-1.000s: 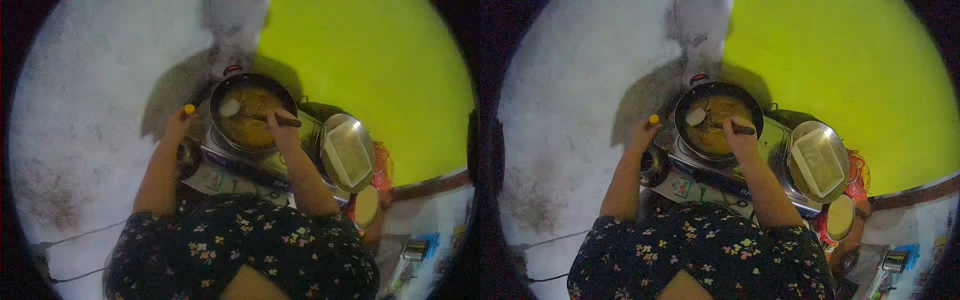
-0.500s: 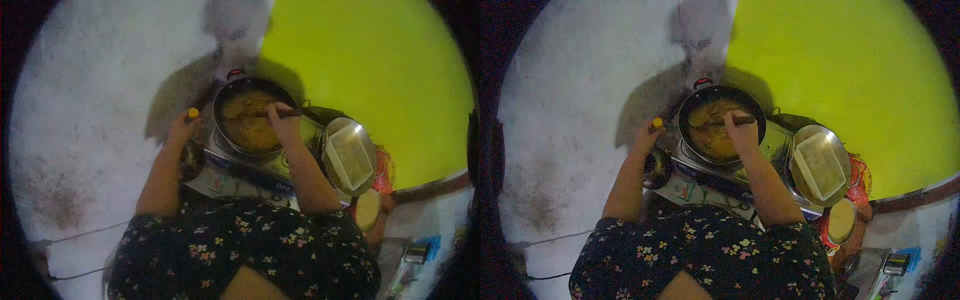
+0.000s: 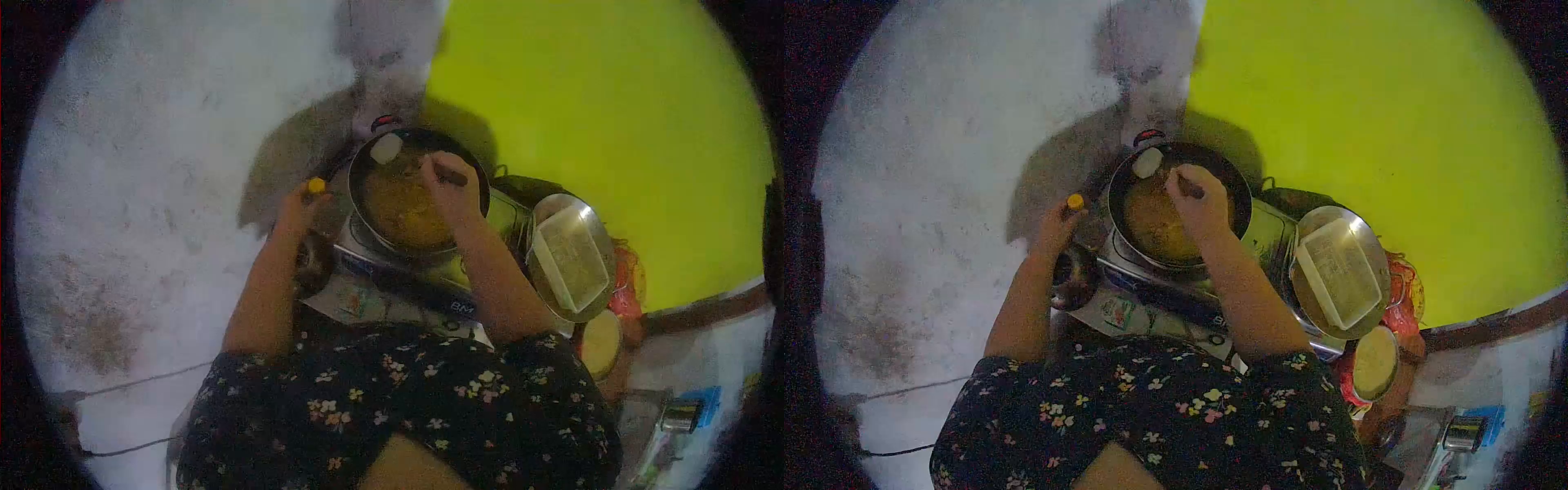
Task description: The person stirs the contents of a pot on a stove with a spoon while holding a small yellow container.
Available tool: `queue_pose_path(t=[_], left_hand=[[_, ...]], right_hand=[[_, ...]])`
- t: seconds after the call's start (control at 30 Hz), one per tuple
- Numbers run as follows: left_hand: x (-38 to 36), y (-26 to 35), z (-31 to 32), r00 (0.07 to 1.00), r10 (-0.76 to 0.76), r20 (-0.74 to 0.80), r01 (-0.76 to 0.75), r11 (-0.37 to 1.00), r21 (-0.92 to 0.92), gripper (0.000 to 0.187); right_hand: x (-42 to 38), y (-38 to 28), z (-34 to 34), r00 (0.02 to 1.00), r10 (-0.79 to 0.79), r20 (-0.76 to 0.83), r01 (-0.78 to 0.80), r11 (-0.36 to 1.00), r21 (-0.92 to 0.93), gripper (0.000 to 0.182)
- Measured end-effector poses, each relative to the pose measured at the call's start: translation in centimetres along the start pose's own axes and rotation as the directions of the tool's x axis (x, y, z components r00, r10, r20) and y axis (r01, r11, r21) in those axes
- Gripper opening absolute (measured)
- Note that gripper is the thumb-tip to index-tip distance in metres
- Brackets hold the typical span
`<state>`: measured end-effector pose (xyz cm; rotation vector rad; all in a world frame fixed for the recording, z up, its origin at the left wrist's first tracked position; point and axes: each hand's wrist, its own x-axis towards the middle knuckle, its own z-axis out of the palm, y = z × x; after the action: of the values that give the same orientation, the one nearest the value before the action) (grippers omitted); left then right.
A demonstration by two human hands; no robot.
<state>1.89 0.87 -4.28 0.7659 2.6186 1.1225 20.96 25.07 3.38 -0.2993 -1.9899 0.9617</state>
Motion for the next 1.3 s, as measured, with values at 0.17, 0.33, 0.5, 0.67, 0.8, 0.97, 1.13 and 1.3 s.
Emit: queue_pose_path(t=[0.17,0.33,0.5,0.67,0.8,0.97,1.13,1.3], left_hand=[[-0.9,2.0,-1.1,0.993,-0.096,0.072,0.106,0.982,-0.159,0.055],[-0.5,1.1,-0.7,0.999,0.037,-0.011,-0.038,0.995,-0.098,0.050],[-1.5,3.1,-1.6,0.999,-0.034,0.033,0.038,0.988,-0.153,0.050],[-1.4,2.4,-1.3,1.000,0.005,-0.007,-0.006,0.995,-0.099,0.054],[-1.0,1.5,-0.9,1.000,-0.019,-0.016,0.018,0.998,-0.067,0.055],[-1.1,1.3,-0.9,0.994,0.077,-0.082,-0.075,0.997,0.026,0.059],[-0.5,0.1,-0.4,0.999,0.050,-0.018,-0.051,0.996,-0.077,0.060],[0.1,-0.9,0.5,0.993,0.082,-0.083,-0.081,0.997,0.012,0.057]], right_hand=[[-0.6,0.3,0.0,0.983,-0.155,-0.094,0.163,0.983,0.087,0.012],[-1.8,-0.8,-1.2,0.993,0.116,-0.031,-0.118,0.991,-0.056,0.010],[-2.7,-1.0,-2.1,0.948,0.315,0.044,-0.314,0.949,-0.038,0.009],[-3.5,-0.4,-2.4,0.957,0.288,0.042,-0.284,0.955,-0.085,0.012],[-3.8,0.2,-2.9,0.914,0.397,0.083,-0.402,0.913,0.063,0.014],[-3.2,-0.6,-3.3,0.901,0.426,0.084,-0.432,0.899,0.070,0.017],[-2.6,-1.0,-3.3,0.871,0.484,0.085,-0.491,0.862,0.128,0.023],[-1.7,-1.0,-3.6,0.871,0.468,0.148,-0.472,0.882,-0.009,0.025]])
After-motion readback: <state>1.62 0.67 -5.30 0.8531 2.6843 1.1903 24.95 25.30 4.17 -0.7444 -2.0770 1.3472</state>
